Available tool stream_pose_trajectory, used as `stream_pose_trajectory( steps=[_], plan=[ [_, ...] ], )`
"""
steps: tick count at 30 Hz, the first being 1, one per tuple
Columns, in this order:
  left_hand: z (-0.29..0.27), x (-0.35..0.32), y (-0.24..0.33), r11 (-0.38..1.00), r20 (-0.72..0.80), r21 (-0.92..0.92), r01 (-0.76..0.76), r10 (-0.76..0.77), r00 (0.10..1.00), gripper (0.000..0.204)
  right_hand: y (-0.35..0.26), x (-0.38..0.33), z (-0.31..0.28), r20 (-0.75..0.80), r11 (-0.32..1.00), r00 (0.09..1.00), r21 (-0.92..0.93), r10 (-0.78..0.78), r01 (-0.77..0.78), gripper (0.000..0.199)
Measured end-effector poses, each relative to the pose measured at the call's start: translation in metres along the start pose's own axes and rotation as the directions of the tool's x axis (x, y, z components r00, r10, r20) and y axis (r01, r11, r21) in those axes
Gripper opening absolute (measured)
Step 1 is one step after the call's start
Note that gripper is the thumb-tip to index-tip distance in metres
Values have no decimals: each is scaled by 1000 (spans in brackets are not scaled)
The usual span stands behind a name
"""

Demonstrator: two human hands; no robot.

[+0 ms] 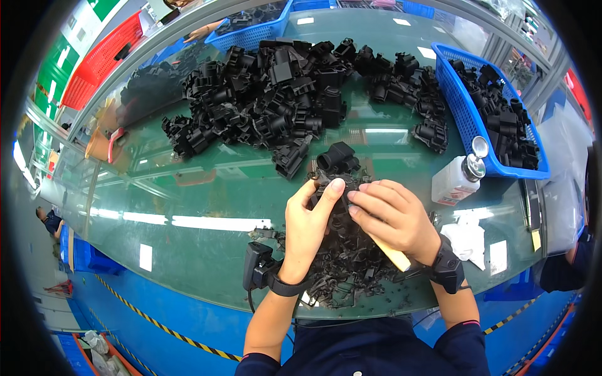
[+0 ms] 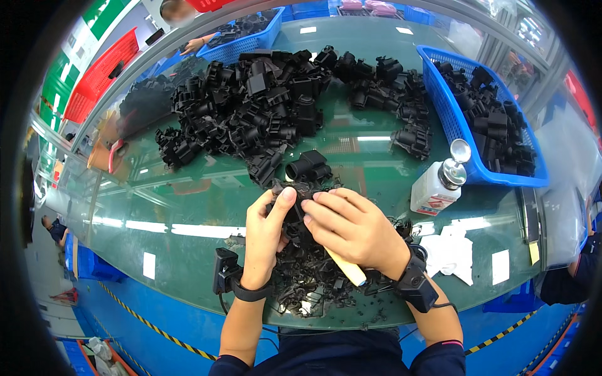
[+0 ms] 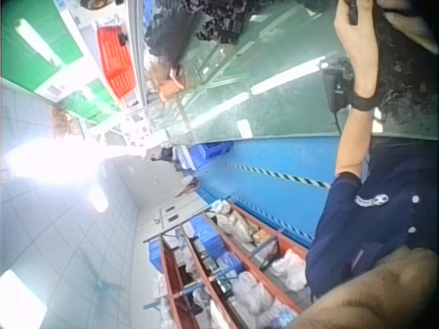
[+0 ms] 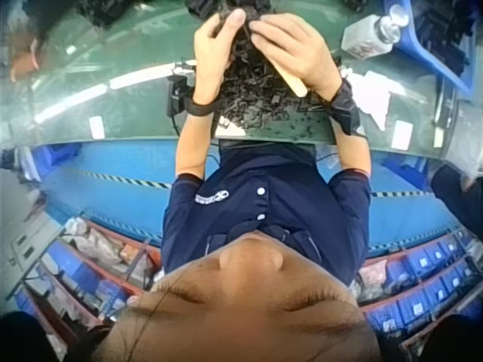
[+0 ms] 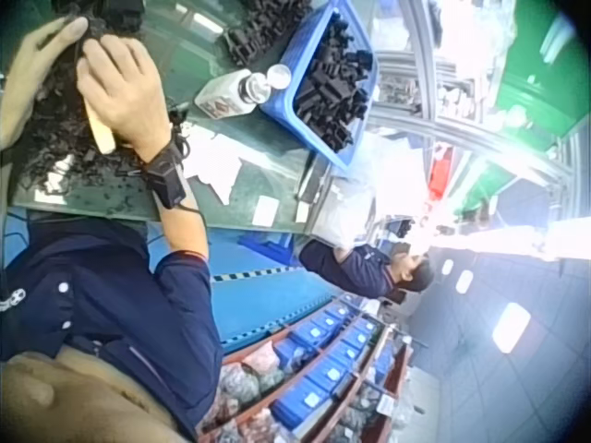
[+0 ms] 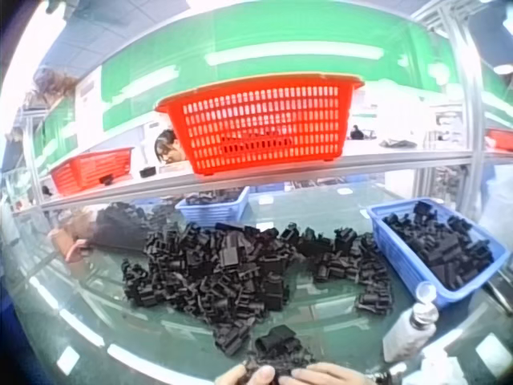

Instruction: Using a deburring tool and scissors to remove excess flash from molded black plastic components at a factory workbench.

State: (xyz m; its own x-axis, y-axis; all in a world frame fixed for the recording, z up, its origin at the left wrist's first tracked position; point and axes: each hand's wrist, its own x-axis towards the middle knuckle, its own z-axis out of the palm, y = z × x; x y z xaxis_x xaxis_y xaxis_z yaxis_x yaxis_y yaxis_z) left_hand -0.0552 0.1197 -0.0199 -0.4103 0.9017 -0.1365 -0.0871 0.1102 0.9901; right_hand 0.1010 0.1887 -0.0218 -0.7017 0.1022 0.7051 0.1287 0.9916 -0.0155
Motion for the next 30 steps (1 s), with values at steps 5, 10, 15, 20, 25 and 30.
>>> stream_pose_trajectory(
  steps=[5,10,15,20,25,30],
  plan=[
    [0,3,-2,999,9,10,34,-34,999,38,-3,-3,9,-45,1000,999,-27,-10,9,16],
    [-1,4,-6,994,66,-44,96,-93,993,40,-9,-5,13,-71,413,668,832,741,-370,8],
    [3,0,-1,995,90,-30,97,-93,992,41,0,-3,0,-133,514,699,774,703,-370,7],
    [2,1,-3,1000,109,-23,20,-18,994,40,-7,7,-3,-38,725,850,544,525,-423,16],
    [1,2,-6,996,89,87,-33,26,996,41,-5,4,-2,-3,705,846,554,533,-443,16],
    [1,3,-6,982,85,163,-96,83,993,41,-3,2,-1,2,735,864,524,503,-429,16]
  ],
)
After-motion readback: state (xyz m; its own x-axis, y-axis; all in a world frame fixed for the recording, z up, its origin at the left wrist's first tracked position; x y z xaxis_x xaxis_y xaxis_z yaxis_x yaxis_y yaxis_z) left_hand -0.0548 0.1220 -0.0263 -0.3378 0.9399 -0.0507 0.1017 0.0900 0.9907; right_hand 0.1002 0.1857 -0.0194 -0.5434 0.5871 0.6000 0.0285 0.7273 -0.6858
